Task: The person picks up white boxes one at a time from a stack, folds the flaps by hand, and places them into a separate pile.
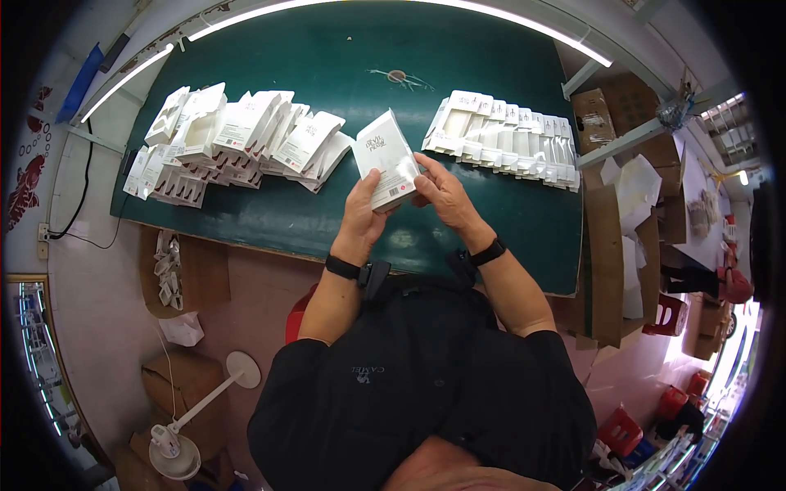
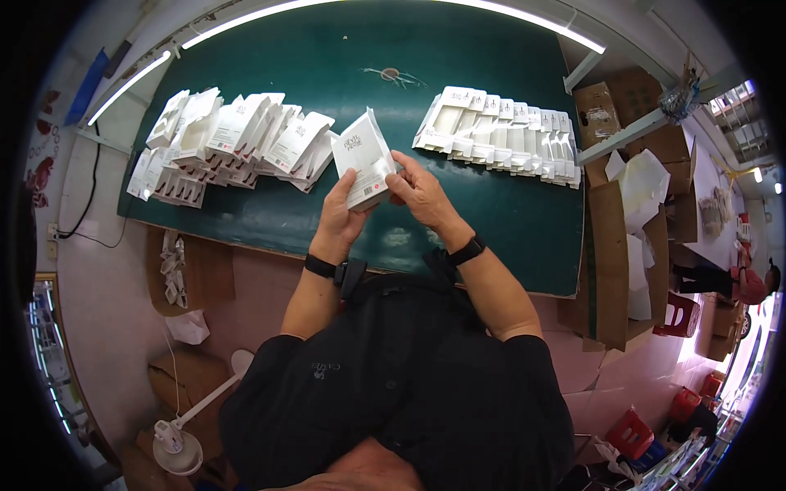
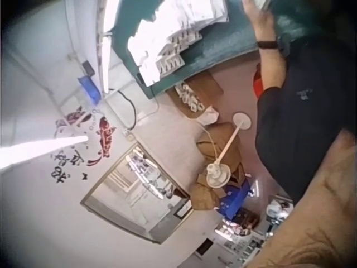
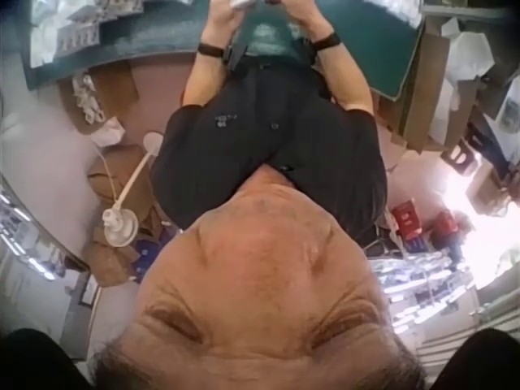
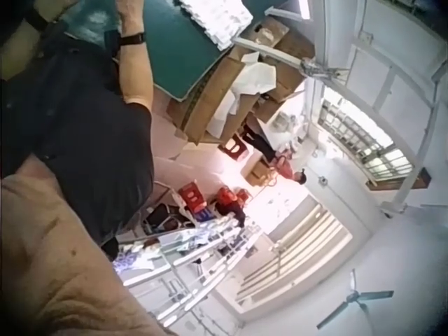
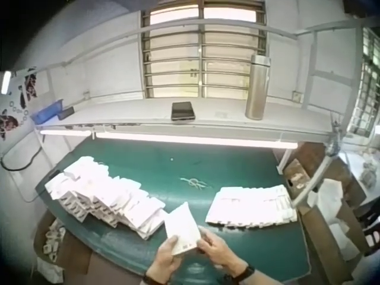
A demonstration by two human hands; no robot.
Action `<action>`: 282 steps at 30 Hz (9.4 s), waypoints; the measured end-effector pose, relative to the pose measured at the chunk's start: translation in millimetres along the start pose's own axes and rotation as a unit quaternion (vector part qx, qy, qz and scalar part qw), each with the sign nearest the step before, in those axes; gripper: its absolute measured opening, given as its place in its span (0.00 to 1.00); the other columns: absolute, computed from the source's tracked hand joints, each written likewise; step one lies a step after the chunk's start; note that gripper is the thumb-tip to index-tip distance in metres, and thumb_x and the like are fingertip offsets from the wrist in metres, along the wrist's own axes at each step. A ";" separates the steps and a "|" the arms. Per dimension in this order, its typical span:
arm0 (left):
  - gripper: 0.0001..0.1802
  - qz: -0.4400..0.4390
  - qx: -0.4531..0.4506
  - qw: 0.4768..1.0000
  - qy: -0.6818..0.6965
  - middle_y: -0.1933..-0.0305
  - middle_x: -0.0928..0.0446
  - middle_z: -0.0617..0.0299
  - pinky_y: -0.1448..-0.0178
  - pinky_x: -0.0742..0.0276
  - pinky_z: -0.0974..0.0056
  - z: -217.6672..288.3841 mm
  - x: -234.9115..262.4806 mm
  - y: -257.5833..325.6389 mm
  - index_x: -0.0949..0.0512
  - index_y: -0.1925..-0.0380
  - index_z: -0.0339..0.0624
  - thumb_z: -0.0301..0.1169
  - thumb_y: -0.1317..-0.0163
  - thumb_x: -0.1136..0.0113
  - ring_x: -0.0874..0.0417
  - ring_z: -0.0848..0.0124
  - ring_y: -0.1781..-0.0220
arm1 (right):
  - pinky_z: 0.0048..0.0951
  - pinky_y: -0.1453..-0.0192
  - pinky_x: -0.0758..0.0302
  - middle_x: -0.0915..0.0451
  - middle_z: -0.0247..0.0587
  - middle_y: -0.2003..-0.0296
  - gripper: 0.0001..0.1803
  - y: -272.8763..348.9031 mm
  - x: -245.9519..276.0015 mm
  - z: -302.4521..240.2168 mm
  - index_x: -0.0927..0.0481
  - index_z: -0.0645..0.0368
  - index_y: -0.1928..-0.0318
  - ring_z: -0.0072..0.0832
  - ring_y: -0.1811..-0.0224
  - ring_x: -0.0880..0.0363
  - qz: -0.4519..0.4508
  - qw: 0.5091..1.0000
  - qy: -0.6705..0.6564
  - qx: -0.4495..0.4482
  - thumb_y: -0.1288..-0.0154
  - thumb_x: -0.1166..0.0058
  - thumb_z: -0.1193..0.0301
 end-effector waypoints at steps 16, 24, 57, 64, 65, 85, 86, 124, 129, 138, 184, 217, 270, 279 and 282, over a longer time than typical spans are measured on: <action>0.27 0.016 0.016 0.995 0.098 0.34 0.29 0.58 0.31 0.30 0.52 -21.3 -40.9 19.2 0.38 0.30 0.46 0.47 0.21 0.61 0.27 0.62 0.34 | 0.28 0.48 0.21 0.20 0.44 0.48 0.40 22.4 -14.3 -17.0 0.36 0.59 0.29 0.25 0.53 0.18 0.077 0.981 0.099 0.151 0.38 0.31 0.67; 0.29 0.033 0.030 0.999 0.004 0.35 0.28 0.60 0.34 0.29 0.53 -33.6 -45.1 24.7 0.38 0.30 0.49 0.53 0.21 0.61 0.27 0.64 0.35 | 0.33 0.46 0.19 0.22 0.51 0.43 0.44 31.0 -13.3 -23.7 0.34 0.62 0.31 0.37 0.46 0.18 0.145 0.960 0.193 0.141 0.44 0.28 0.61; 0.29 0.076 -0.025 0.996 0.026 0.44 0.22 0.66 0.48 0.26 0.63 -40.1 -39.7 24.3 0.30 0.37 0.51 0.54 0.29 0.43 0.22 0.73 0.46 | 0.29 0.60 0.21 0.18 0.36 0.62 0.25 29.1 -5.9 -29.2 0.25 0.59 0.40 0.25 0.66 0.18 0.228 0.898 0.289 0.241 0.38 0.38 0.77; 0.27 0.100 -0.024 0.995 0.015 0.47 0.20 0.68 0.52 0.25 0.66 -43.5 -34.8 25.3 0.28 0.39 0.51 0.50 0.31 0.38 0.20 0.74 0.50 | 0.30 0.61 0.21 0.19 0.39 0.60 0.20 25.5 10.0 -18.1 0.23 0.57 0.45 0.28 0.64 0.18 0.246 0.829 0.384 0.323 0.39 0.37 0.78; 0.27 0.101 -0.022 0.995 0.014 0.47 0.20 0.68 0.52 0.25 0.66 -43.3 -35.4 25.7 0.28 0.39 0.51 0.50 0.31 0.38 0.20 0.74 0.50 | 0.30 0.61 0.21 0.19 0.39 0.60 0.20 23.9 12.4 -15.3 0.23 0.57 0.45 0.28 0.64 0.18 0.248 0.829 0.383 0.322 0.39 0.37 0.78; 0.32 0.023 -0.085 0.996 -0.028 0.40 0.23 0.63 0.43 0.23 0.62 -42.0 -32.5 12.1 0.31 0.35 0.48 0.54 0.31 0.40 0.20 0.66 0.42 | 0.31 0.49 0.19 0.17 0.44 0.49 0.29 25.6 -8.2 7.5 0.26 0.60 0.39 0.30 0.49 0.16 0.026 0.998 0.000 0.050 0.40 0.32 0.70; 0.33 0.033 -0.086 0.995 -0.027 0.40 0.23 0.63 0.42 0.23 0.61 -42.2 -33.2 12.9 0.31 0.35 0.48 0.55 0.32 0.40 0.20 0.66 0.41 | 0.31 0.48 0.19 0.16 0.44 0.51 0.28 27.3 -8.1 4.8 0.25 0.61 0.40 0.30 0.50 0.15 0.051 0.996 0.047 0.057 0.40 0.32 0.69; 0.17 0.060 -0.151 0.986 -0.034 0.43 0.22 0.58 0.37 0.21 0.52 -32.5 -14.9 11.8 0.31 0.41 0.42 0.34 0.25 0.47 0.20 0.62 0.42 | 0.25 0.57 0.23 0.14 0.35 0.60 0.12 45.9 14.4 23.2 0.17 0.67 0.51 0.18 0.61 0.21 0.082 0.993 -0.065 0.063 0.31 0.43 0.74; 0.21 0.125 -0.101 0.984 -0.076 0.44 0.23 0.58 0.38 0.23 0.54 -45.7 -5.7 11.5 0.33 0.38 0.42 0.37 0.25 0.45 0.20 0.65 0.44 | 0.33 0.56 0.21 0.14 0.38 0.63 0.12 51.1 26.2 15.9 0.16 0.61 0.52 0.30 0.62 0.17 0.154 0.971 0.118 0.141 0.34 0.45 0.76; 0.24 0.061 -0.033 0.994 -0.078 0.43 0.23 0.56 0.41 0.20 0.57 -61.0 -38.2 16.8 0.34 0.35 0.40 0.30 0.28 0.43 0.19 0.64 0.44 | 0.40 0.42 0.24 0.18 0.41 0.54 0.20 60.4 27.0 17.9 0.17 0.57 0.51 0.44 0.48 0.21 0.147 0.847 0.413 0.301 0.47 0.45 0.79; 0.20 0.275 0.059 0.880 -0.382 0.54 0.19 0.65 0.54 0.25 0.70 -122.6 110.9 27.3 0.23 0.46 0.41 0.37 0.34 0.34 0.19 0.76 0.56 | 0.22 0.67 0.21 0.16 0.38 0.61 0.18 77.1 280.7 86.0 0.23 0.64 0.43 0.21 0.70 0.17 0.522 0.851 -0.037 0.042 0.33 0.44 0.78; 0.25 0.291 0.025 0.852 -0.435 0.59 0.18 0.65 0.57 0.27 0.72 -131.0 123.6 20.1 0.25 0.45 0.38 0.37 0.38 0.30 0.20 0.77 0.61 | 0.25 0.75 0.19 0.20 0.51 0.47 0.23 8.3 282.7 111.9 0.27 0.65 0.38 0.26 0.74 0.16 0.523 0.852 0.020 -0.020 0.33 0.44 0.77; 0.37 -0.038 -0.121 0.587 -0.800 0.26 0.40 0.36 0.24 0.41 0.48 -93.1 38.6 -253.3 0.31 0.31 0.45 0.48 0.37 0.37 0.39 0.41 0.25 | 0.31 0.53 0.19 0.14 0.44 0.60 0.17 18.7 212.5 120.2 0.17 0.61 0.48 0.31 0.59 0.14 0.303 0.934 0.182 -0.043 0.34 0.40 0.66; 0.38 -0.097 -0.117 0.561 -0.814 0.30 0.36 0.33 0.26 0.38 0.47 -150.7 -15.3 -252.7 0.30 0.32 0.47 0.48 0.41 0.34 0.35 0.39 0.28 | 0.24 0.63 0.20 0.15 0.38 0.67 0.14 93.2 302.9 124.2 0.17 0.62 0.48 0.23 0.67 0.15 0.515 0.849 0.091 -0.077 0.31 0.43 0.70; 0.38 -0.104 -0.109 0.567 -0.810 0.29 0.36 0.34 0.26 0.38 0.47 -165.9 -28.1 -255.8 0.29 0.32 0.48 0.48 0.42 0.33 0.35 0.39 0.29 | 0.24 0.64 0.21 0.15 0.37 0.66 0.14 96.9 324.1 123.6 0.18 0.62 0.48 0.23 0.66 0.15 0.551 0.827 0.091 -0.067 0.30 0.43 0.70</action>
Point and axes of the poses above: each hand's wrist, its own y-axis away from the middle knuckle, its own x-axis out of the back of the hand, z = x × y, the point moved 2 cm from there along -y, towards the middle knuckle
